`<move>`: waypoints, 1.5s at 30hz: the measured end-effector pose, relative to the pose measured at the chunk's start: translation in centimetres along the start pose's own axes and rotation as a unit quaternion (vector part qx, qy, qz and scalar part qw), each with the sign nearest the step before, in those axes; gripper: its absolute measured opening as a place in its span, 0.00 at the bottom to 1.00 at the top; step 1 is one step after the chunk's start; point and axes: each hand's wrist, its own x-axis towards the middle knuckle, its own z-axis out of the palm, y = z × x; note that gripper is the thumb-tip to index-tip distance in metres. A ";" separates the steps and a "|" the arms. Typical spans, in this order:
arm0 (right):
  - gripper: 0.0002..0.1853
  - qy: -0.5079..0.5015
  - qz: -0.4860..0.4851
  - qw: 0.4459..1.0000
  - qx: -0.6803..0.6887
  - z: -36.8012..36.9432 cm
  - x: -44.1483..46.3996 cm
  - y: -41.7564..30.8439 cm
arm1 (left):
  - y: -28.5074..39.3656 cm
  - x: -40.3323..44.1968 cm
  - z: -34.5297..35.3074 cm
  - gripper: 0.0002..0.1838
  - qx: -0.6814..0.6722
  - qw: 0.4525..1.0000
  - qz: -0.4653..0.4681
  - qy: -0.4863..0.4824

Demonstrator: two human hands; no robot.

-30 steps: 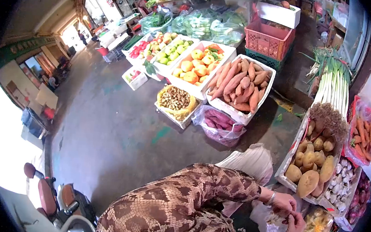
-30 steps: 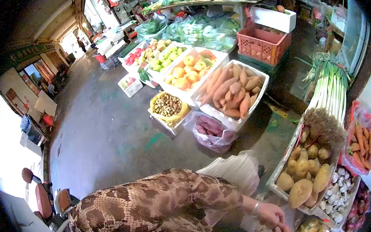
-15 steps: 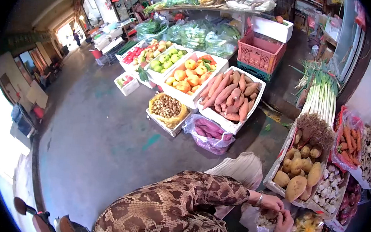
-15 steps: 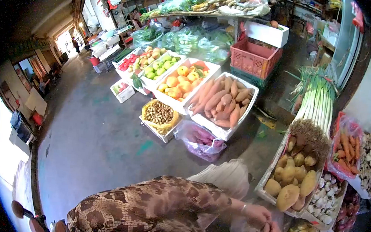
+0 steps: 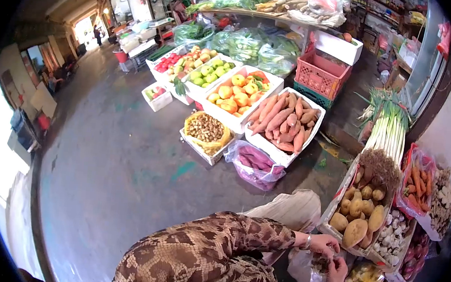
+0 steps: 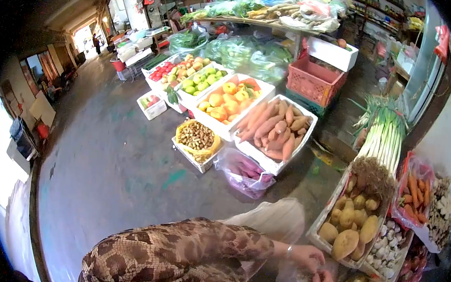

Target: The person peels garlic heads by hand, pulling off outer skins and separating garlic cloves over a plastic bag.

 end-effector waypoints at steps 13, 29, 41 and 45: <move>0.15 -0.124 0.069 0.948 0.285 3.3 0.3 0.3 | 0.4 -3.8 0.9 0.19 -0.048 0.998 0.031 0.031; 0.12 -0.020 0.105 0.890 0.442 7.5 -0.6 -0.5 | 1.7 -5.7 0.8 0.17 -0.107 0.994 0.026 0.024; 0.15 -0.020 0.139 0.897 0.419 7.1 0.3 1.4 | 2.2 -5.7 0.4 0.17 -0.066 0.996 0.005 0.057; 0.17 -0.043 0.138 0.898 0.416 7.0 0.5 2.4 | 0.2 -4.5 0.3 0.17 -0.053 0.996 0.017 0.062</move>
